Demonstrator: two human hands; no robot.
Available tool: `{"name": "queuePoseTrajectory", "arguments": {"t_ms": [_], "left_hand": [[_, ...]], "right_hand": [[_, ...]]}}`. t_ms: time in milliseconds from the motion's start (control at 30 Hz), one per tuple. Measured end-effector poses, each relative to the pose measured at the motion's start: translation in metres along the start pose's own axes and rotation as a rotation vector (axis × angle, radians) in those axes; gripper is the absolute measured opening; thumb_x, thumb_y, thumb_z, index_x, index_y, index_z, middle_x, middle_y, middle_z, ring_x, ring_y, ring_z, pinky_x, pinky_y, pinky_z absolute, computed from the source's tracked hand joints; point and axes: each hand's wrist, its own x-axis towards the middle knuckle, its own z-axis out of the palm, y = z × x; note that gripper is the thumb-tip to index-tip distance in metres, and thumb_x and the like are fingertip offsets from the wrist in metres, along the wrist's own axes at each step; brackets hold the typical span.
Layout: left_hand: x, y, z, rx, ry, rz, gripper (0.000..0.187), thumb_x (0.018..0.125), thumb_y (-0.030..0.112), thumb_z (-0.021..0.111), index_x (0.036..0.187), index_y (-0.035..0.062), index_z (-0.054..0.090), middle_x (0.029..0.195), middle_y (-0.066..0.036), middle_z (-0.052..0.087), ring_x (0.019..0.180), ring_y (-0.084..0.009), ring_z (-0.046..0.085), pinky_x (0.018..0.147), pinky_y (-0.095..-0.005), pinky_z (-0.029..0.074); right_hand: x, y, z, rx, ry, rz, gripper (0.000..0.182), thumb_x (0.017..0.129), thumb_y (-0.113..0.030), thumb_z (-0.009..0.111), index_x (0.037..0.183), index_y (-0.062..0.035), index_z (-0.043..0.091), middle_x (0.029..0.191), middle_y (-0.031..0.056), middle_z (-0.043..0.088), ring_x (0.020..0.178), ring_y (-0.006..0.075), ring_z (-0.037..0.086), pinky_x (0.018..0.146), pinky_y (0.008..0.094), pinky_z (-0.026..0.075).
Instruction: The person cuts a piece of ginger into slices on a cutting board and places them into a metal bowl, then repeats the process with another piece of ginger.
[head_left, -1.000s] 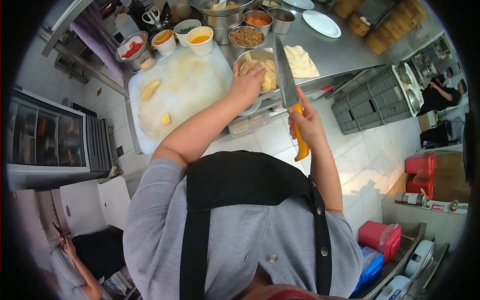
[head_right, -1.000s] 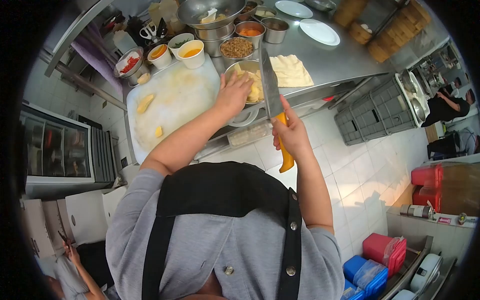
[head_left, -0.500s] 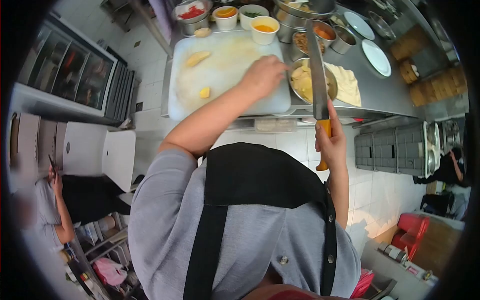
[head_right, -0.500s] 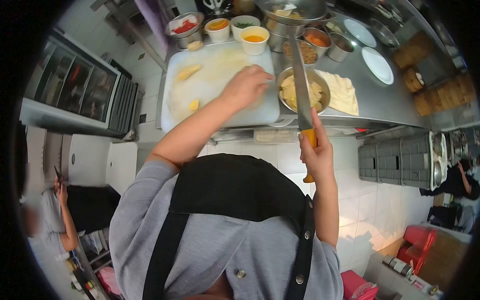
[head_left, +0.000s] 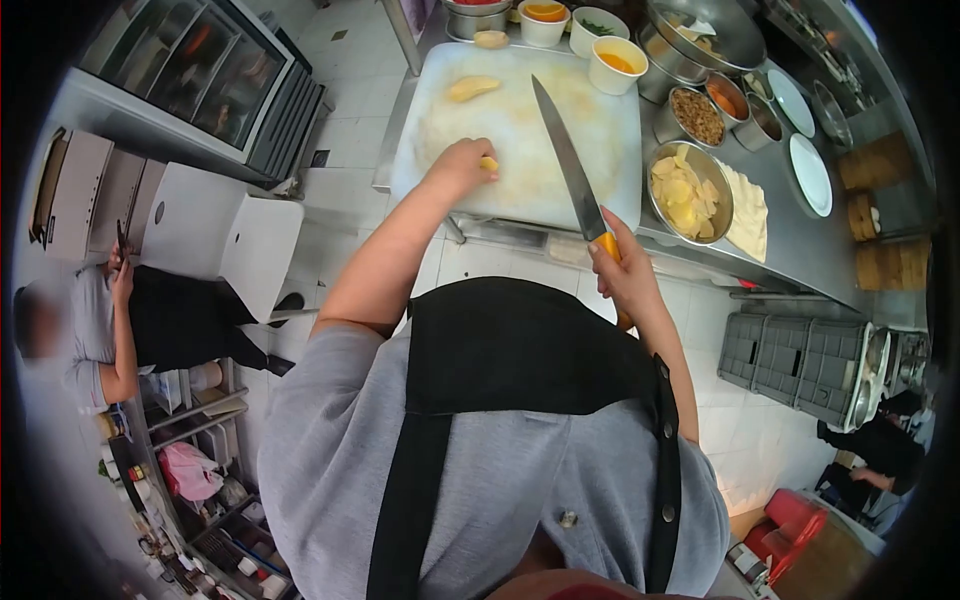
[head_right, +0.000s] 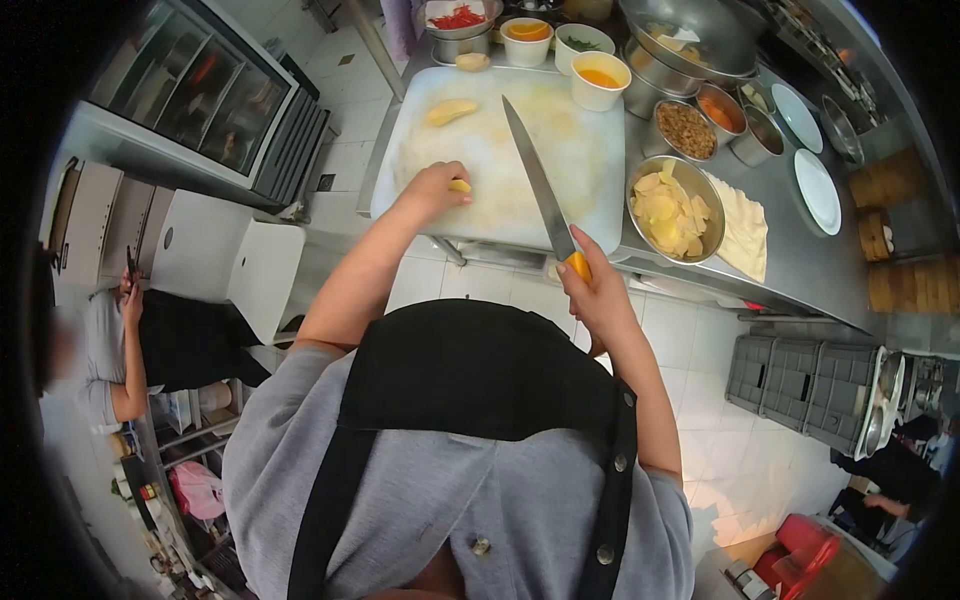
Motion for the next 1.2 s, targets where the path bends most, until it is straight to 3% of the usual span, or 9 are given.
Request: {"name": "queuePoseTrajectory", "arguments": {"t_ms": [167, 267, 367, 467, 667, 767, 867, 1133, 1200], "left_hand": [[-0.004, 0.005, 0.012, -0.293, -0.021, 0.109, 0.024, 0.089, 0.004, 0.064, 0.112, 0.0047, 0.061, 0.093, -0.011, 0.067, 0.087, -0.0202, 0.063, 0.082, -0.0289, 0.050], [-0.011, 0.031, -0.002, -0.518, -0.163, -0.036, 0.026, 0.093, 0.004, 0.058, 0.119, 0.0027, 0.057, 0.096, -0.010, 0.066, 0.087, -0.0168, 0.064, 0.082, -0.0288, 0.053], [0.002, 0.035, 0.008, -0.877, -0.163, -0.168, 0.027, 0.096, 0.006, 0.056, 0.123, 0.0002, 0.052, 0.097, -0.010, 0.064, 0.085, -0.0160, 0.065, 0.079, -0.0290, 0.056], [0.005, 0.044, 0.021, -0.902, -0.166, -0.182, 0.023, 0.096, 0.005, 0.056, 0.117, -0.0017, 0.055, 0.098, -0.009, 0.063, 0.086, -0.0161, 0.066, 0.077, -0.0277, 0.058], [0.006, 0.050, 0.033, -0.695, -0.109, -0.195, 0.017, 0.094, 0.003, 0.059, 0.110, 0.0011, 0.062, 0.096, -0.007, 0.063, 0.082, -0.0131, 0.064, 0.075, -0.0266, 0.056], [0.001, 0.049, 0.034, -0.306, 0.033, 0.011, 0.018, 0.091, 0.002, 0.061, 0.108, 0.0031, 0.065, 0.096, -0.006, 0.063, 0.081, -0.0127, 0.062, 0.076, -0.0286, 0.054], [-0.002, 0.050, 0.034, -0.230, 0.158, 0.117, 0.019, 0.087, 0.002, 0.063, 0.106, 0.0036, 0.067, 0.098, -0.008, 0.062, 0.080, -0.0155, 0.061, 0.077, -0.0306, 0.052], [-0.017, 0.063, 0.029, -0.087, 0.316, -0.067, 0.024, 0.083, 0.006, 0.067, 0.106, 0.0023, 0.065, 0.097, -0.011, 0.063, 0.082, -0.0190, 0.063, 0.077, -0.0319, 0.053], [-0.020, 0.065, 0.028, -0.089, 0.276, -0.141, 0.025, 0.083, 0.008, 0.068, 0.107, 0.0011, 0.064, 0.095, -0.011, 0.063, 0.082, -0.0179, 0.063, 0.078, -0.0311, 0.053]], "right_hand": [[0.014, 0.009, -0.001, 0.117, -0.049, 0.025, 0.055, 0.096, -0.019, 0.058, 0.147, -0.0102, 0.037, 0.071, 0.0030, 0.054, 0.050, 0.0096, 0.050, 0.045, 0.0255, 0.044], [0.011, 0.007, -0.006, 0.173, -0.103, 0.038, 0.053, 0.098, -0.020, 0.054, 0.146, -0.0094, 0.036, 0.073, 0.0052, 0.057, 0.050, 0.0108, 0.052, 0.045, 0.0257, 0.044], [0.008, 0.018, -0.014, 0.278, -0.143, 0.068, 0.051, 0.100, -0.022, 0.051, 0.146, -0.0093, 0.035, 0.075, 0.0073, 0.060, 0.049, 0.0114, 0.052, 0.045, 0.0250, 0.043], [0.010, 0.036, -0.023, 0.376, -0.159, 0.091, 0.050, 0.101, -0.024, 0.049, 0.146, -0.0098, 0.035, 0.077, 0.0089, 0.062, 0.048, 0.0116, 0.052, 0.045, 0.0245, 0.043], [0.002, 0.044, -0.035, 0.396, -0.210, 0.122, 0.054, 0.101, -0.024, 0.048, 0.152, -0.0178, 0.030, 0.077, 0.0091, 0.062, 0.047, 0.0112, 0.051, 0.045, 0.0246, 0.043], [0.000, 0.045, -0.037, 0.325, -0.207, 0.134, 0.057, 0.101, -0.024, 0.048, 0.154, -0.0244, 0.026, 0.078, 0.0080, 0.062, 0.048, 0.0109, 0.051, 0.046, 0.0247, 0.044], [0.002, 0.051, -0.039, 0.298, -0.220, 0.150, 0.059, 0.101, -0.023, 0.049, 0.154, -0.0274, 0.025, 0.078, 0.0064, 0.061, 0.050, 0.0105, 0.051, 0.047, 0.0249, 0.045], [0.005, 0.048, -0.039, 0.041, -0.188, 0.006, 0.062, 0.098, -0.021, 0.052, 0.154, -0.0273, 0.026, 0.078, 0.0046, 0.058, 0.055, 0.0095, 0.053, 0.051, 0.0253, 0.047], [-0.002, 0.033, -0.038, -0.079, -0.218, -0.010, 0.063, 0.098, -0.021, 0.053, 0.154, -0.0263, 0.026, 0.078, 0.0089, 0.060, 0.059, 0.0159, 0.058, 0.057, 0.0297, 0.049]]}}
